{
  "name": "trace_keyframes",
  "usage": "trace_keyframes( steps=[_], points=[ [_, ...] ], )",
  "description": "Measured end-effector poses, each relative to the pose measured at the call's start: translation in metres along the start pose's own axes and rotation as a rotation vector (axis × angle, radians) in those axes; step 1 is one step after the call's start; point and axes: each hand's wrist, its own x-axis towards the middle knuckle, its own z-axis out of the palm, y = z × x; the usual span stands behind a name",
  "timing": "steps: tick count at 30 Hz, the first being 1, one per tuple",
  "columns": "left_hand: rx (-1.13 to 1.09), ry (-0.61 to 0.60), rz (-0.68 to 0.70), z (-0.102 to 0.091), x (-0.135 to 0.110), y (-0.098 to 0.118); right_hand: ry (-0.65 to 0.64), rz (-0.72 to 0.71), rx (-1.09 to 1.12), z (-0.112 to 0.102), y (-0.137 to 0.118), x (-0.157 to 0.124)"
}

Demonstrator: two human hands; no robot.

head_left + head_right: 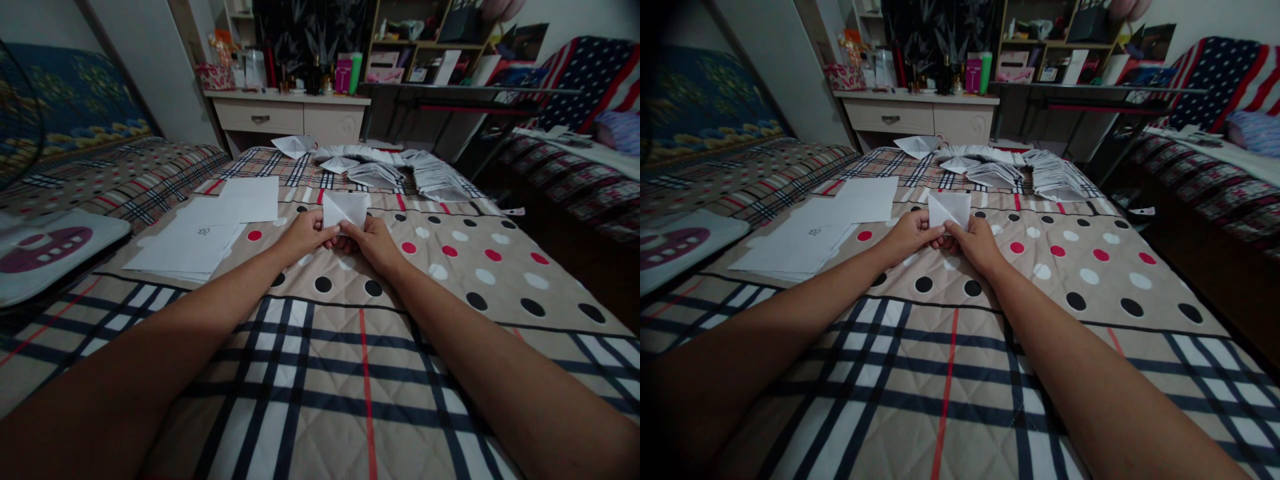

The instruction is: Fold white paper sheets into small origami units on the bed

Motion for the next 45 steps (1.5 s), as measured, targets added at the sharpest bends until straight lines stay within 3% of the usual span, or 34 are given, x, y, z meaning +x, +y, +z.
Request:
trace_keyframes(
  steps=[45],
  points=[
    [0.006,-0.004,-0.001,-0.0001,0.0011,-0.0016,0.002,-0.013,-0.031,0.0008,-0.0041,-0.0017]
  ],
)
